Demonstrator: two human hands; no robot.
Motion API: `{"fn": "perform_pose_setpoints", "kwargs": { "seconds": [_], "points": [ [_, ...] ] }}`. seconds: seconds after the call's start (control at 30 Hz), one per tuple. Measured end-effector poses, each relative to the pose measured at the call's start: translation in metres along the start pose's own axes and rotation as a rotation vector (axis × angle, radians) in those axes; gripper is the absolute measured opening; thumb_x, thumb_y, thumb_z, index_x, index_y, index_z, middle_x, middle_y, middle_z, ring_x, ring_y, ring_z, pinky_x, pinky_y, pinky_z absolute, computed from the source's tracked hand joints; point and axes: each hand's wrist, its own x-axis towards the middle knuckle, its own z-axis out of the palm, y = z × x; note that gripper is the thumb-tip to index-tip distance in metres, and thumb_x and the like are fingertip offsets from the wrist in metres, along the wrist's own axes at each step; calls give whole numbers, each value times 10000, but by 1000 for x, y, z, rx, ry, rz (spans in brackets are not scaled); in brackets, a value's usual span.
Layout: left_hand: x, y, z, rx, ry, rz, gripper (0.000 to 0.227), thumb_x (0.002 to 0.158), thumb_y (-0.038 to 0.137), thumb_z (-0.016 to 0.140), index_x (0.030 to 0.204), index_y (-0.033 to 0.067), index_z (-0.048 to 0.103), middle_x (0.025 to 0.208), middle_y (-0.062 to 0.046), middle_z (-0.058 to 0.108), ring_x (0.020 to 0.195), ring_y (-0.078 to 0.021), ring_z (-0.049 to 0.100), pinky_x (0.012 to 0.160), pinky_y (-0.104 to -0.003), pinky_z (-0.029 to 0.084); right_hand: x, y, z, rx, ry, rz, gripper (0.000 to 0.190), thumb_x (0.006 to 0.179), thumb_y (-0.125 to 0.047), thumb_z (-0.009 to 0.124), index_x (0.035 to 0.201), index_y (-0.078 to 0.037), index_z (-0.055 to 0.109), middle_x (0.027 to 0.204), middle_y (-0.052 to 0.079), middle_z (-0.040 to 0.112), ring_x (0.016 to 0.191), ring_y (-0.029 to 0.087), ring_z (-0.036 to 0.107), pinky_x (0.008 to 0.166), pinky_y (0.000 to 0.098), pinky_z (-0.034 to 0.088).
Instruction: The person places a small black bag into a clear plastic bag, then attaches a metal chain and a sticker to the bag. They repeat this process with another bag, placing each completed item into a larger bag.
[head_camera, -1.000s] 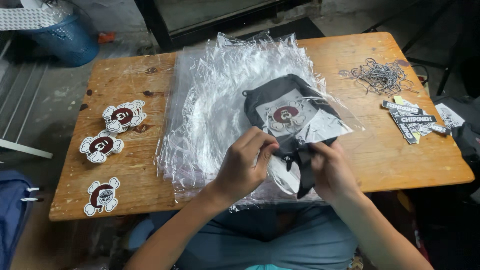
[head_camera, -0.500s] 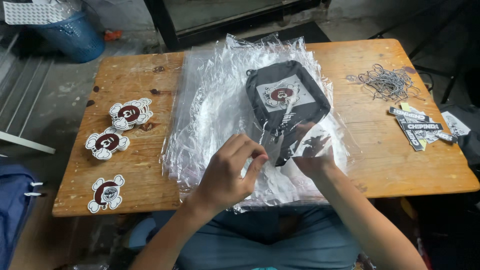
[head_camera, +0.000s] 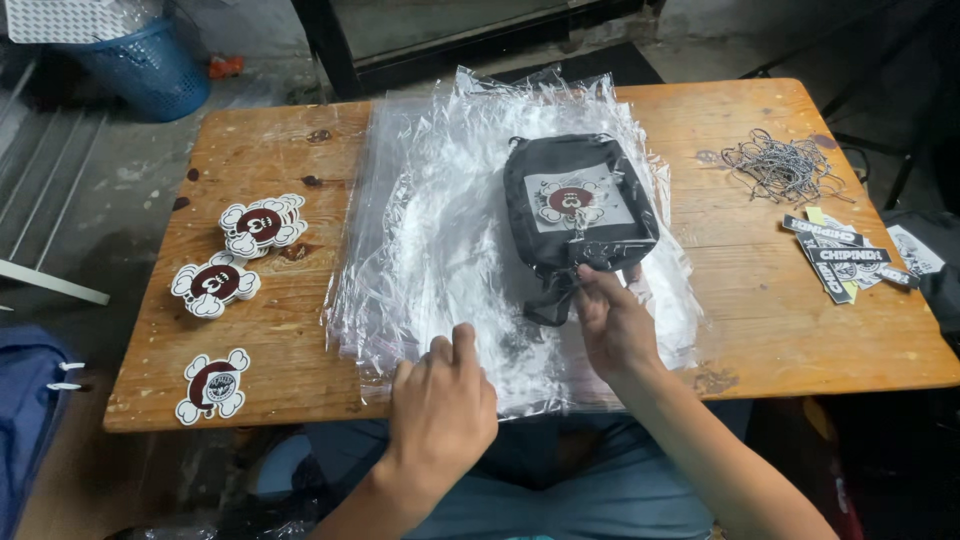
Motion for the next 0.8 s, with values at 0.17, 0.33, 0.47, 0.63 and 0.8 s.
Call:
{"fn": "perform_pose_setpoints", "kwargs": {
  "seconds": [0.17,0.33,0.47,0.63,0.8],
  "points": [
    [-1,-12,-7,-218,203,22,155,899,25,524,1019,111,476,724,-47,577,548,-262,534,635,-430,454,70,35,-61,-27,-260,-149,257,783,-199,793,978,-72,684,1190,38,595,1142,127,563,1000,212,485],
    [0,-13,-2,-282,227,32,97,923,49,522,921,128,466,710,-30,539,526,-253,483,618,-407,429,-18,0,10,-10,357,107,365,652,-131,862,996,-115,740,1337,40,719,687,-20,655,544,54,529],
    [-2,-14,1,-284,254,15,103,906,49,546,906,122,473,748,-39,555,549,-260,528,593,-424,447,-21,13,-23,76,18,-138,645,827,14,652,1359,-65,297,1425,225,514,1278,284,576,945,278,485],
    [-4,-16,7,-308,258,-4,110,888,44,544,912,125,475,748,-53,558,573,-303,568,521,-448,427,-41,15,-43,-65,-171,-252,817,797,-18,610,1543,-93,285,1603,133,334,1420,208,414,1131,283,363],
    [-3,-13,1,-368,359,46,122,902,20,560,914,103,472,715,-60,521,562,-278,546,503,-412,414,-22,17,-62,308,-419,-187,918,780,134,586,1580,-30,167,1645,180,146,1505,353,174,930,310,573]
  ]
}}
